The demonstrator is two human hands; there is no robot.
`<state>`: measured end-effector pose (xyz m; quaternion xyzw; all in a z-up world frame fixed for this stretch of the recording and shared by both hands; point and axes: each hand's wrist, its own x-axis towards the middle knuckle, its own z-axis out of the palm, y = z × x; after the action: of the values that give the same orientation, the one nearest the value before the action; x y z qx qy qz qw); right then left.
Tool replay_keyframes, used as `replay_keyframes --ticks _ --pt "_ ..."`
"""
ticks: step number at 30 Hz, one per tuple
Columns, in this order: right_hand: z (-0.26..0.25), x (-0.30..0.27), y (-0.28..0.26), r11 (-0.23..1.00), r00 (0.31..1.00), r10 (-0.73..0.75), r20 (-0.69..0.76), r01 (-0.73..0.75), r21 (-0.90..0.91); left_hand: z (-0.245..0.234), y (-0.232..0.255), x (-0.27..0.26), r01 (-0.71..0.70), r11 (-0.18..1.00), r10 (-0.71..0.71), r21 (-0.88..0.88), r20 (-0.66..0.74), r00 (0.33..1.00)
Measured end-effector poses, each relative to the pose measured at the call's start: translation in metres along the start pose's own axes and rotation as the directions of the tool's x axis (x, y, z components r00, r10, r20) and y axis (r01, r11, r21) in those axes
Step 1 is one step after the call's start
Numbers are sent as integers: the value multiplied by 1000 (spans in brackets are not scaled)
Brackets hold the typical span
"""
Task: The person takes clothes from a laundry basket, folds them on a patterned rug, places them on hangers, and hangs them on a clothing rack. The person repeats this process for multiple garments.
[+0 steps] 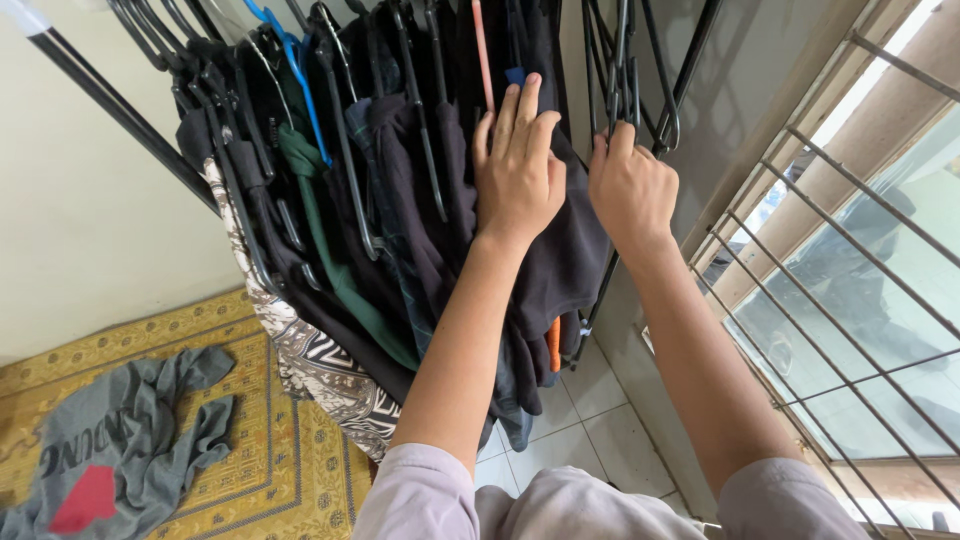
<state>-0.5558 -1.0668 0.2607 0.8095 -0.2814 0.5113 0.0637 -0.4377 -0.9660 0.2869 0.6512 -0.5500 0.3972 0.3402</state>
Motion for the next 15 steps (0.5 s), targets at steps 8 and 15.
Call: replay_keyframes --ticks 8,15 --pt "4 -24 -2 984 976 149 156 -163 77 -1 -4 -5 -6 1000 6 -2 28 1000" --pt "7 -53 -4 954 952 227 206 -260 150 -7 -5 -16 -46 998 49 -39 71 996"
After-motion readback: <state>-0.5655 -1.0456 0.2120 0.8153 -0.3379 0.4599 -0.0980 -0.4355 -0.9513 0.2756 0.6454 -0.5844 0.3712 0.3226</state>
